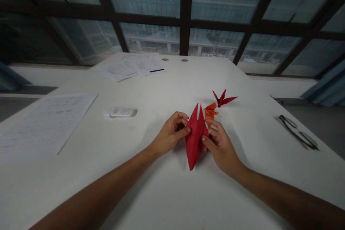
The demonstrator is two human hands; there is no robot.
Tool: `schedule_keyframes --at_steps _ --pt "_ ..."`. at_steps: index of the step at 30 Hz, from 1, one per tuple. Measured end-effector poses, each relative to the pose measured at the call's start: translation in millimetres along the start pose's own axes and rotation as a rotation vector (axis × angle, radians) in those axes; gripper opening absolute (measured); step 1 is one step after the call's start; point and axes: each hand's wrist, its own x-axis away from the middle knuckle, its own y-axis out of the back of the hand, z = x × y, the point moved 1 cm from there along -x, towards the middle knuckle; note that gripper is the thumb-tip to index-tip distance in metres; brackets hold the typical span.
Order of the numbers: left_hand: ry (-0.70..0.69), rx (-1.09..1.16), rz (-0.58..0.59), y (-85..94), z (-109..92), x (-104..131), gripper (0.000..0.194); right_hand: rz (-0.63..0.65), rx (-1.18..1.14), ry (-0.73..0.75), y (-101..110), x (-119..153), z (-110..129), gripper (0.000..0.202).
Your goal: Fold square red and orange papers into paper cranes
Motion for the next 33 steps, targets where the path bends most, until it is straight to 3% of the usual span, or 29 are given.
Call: schedule_keyframes --at_steps 4,10,15,20,28,33 --pt "0.038 0.03 0.035 1.9 -1.3 -0.6 0.05 0.008 0.013 -0.007 0.2 -0.1 -0.8 0.043" --pt "0.086 -0.024 0.126 1.8 -3.7 1.3 0.033 0.036 -0.003 0.0 1.5 -0.1 -4.1 0.033" --pt "0.067 0.016 0.039 3.1 1.0 -0.6 0.036 0.049 0.025 -0.016 1.3 -1.1 -2.0 0.022" --pt "0.028 0.045 -0.097 4.7 4.0 -3.8 0.036 0.085 0.073 -0.052 4.1 -1.6 -2.2 0.025" --pt "-0.006 0.101 -0.1 0.9 -0.5 -2.4 0.036 0.056 0.137 -0.054 7.0 -0.3 -4.1 0.032" --pt "-0.045 -0.03 -0.099 -1.0 -0.5 1.5 0.045 0.033 0.119 -0.057 8.1 0.1 -5.8 0.033"
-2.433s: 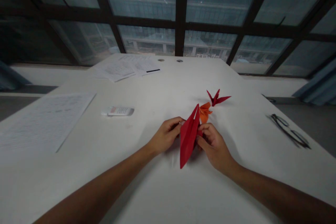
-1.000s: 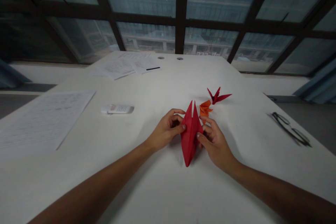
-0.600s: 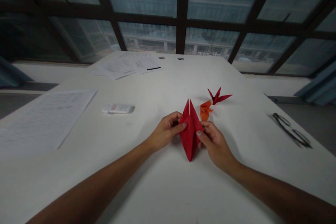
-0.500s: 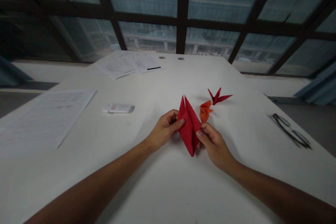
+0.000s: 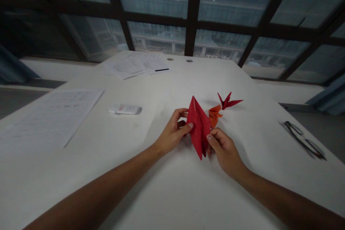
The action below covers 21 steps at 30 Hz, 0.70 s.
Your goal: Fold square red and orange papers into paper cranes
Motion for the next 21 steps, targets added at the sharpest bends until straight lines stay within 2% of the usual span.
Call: schedule_keyframes --at_steps 4,7,11,15,19,21 --pt "-0.081 -0.153 -0.055 -2.5 2 7 0.039 -0.013 0.004 0.013 0 0 2 0.031" --pt "-0.19 -0.391 -0.099 -5.6 -3 11 0.031 -0.016 -0.002 0.033 0 1 3 0.029" --pt "-0.308 -0.579 -0.045 -10.4 -9 13 0.031 -0.003 -0.004 0.062 0 2 3 0.026" --pt "-0.223 -0.574 0.044 -12.3 -4 10 0.026 0.015 0.0 0.072 -1 3 1 0.026" --pt "-0.166 -0.451 0.044 -11.4 5 9 0.051 0.043 0.018 0.069 -1 3 1 0.024" --pt "-0.186 -0.432 0.036 -11.0 5 9 0.049 0.048 0.026 0.065 0 3 2 0.023"
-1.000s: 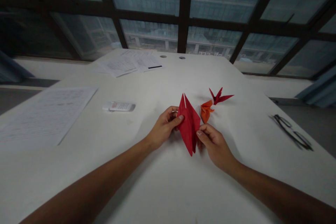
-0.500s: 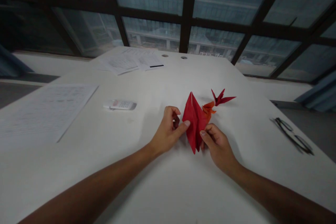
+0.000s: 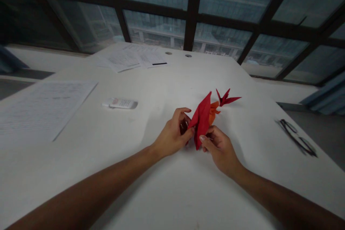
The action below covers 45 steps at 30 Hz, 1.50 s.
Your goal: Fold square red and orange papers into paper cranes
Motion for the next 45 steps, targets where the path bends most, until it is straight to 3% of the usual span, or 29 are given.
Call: schedule_keyframes --at_steps 6,15,24,27,28,31,33,38,45 --pt "0.027 -0.065 0.016 2.5 -8 0 0.018 0.05 0.041 0.009 0 1 5 0.02" --pt "0.113 0.031 -0.03 7.3 -7 -5 0.027 0.034 0.047 -0.014 -1 2 2 0.019" --pt "0.158 0.24 -0.031 11.9 -2 -10 0.022 0.037 0.03 -0.028 0 0 1 0.021" --pt "0.183 0.293 0.001 10.4 -1 -9 0.013 0.035 0.019 -0.027 0 0 1 0.02" --pt "0.194 0.331 0.013 9.8 -1 -8 0.014 0.038 0.015 -0.026 0 1 1 0.02" --pt "0.206 0.442 0.035 8.8 -2 -7 0.05 0.046 -0.002 -0.035 -1 1 2 0.02" --pt "0.188 0.44 0.048 9.2 -3 -7 0.064 0.046 -0.007 -0.038 -1 1 2 0.02" --pt "0.112 0.277 0.062 10.4 -4 -7 0.031 0.028 -0.03 -0.023 -1 -1 1 0.02" --pt "0.092 0.178 0.074 6.0 -5 -1 0.023 -0.072 -0.035 0.026 -1 -3 1 0.028"
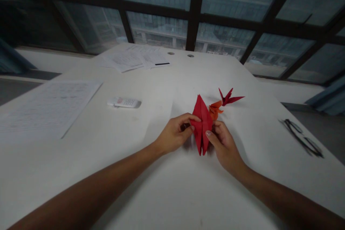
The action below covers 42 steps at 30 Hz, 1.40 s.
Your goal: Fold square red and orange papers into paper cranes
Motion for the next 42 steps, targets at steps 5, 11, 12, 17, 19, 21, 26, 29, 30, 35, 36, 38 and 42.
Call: schedule_keyframes --at_steps 5,11,12,17,19,21,26,29,30,35,36,38,42 --pt "-0.017 -0.046 0.003 2.4 1 5 0.019 -0.009 0.041 0.008 0 0 0 0.024" --pt "0.005 -0.192 -0.035 3.3 4 3 0.023 0.025 0.004 -0.014 -1 0 0 0.023" --pt "0.009 -0.218 -0.046 2.7 4 2 0.025 0.032 0.001 -0.012 -1 0 0 0.023" --pt "-0.009 -0.313 -0.122 0.4 3 -1 0.028 0.04 0.057 -0.009 -1 3 0 0.024" --pt "-0.016 -0.34 -0.127 -0.2 1 -2 0.024 0.038 0.088 0.009 -1 4 0 0.022" --pt "-0.023 -0.356 -0.123 -0.5 0 -3 0.02 0.05 0.105 0.027 -1 5 0 0.02" --pt "-0.01 -0.402 -0.077 -1.8 -1 -5 0.009 0.069 0.116 0.024 -1 5 0 0.018" --pt "0.006 -0.413 -0.057 -2.0 -1 -6 0.003 0.074 0.111 0.03 0 5 1 0.016" --pt "0.009 -0.411 -0.054 -1.6 -1 -6 0.005 0.076 0.109 0.034 0 5 2 0.014" --pt "0.006 -0.423 -0.011 1.9 1 -7 0.022 0.066 0.083 0.032 1 5 0 0.011" --pt "0.012 -0.433 -0.003 2.5 1 -8 0.026 0.055 0.079 0.032 1 4 0 0.011" --pt "0.039 -0.45 0.001 3.1 2 -8 0.032 0.027 0.072 0.033 1 4 -1 0.013" --pt "0.071 -0.432 -0.001 2.1 2 -8 0.024 0.006 0.048 0.025 0 4 0 0.015"
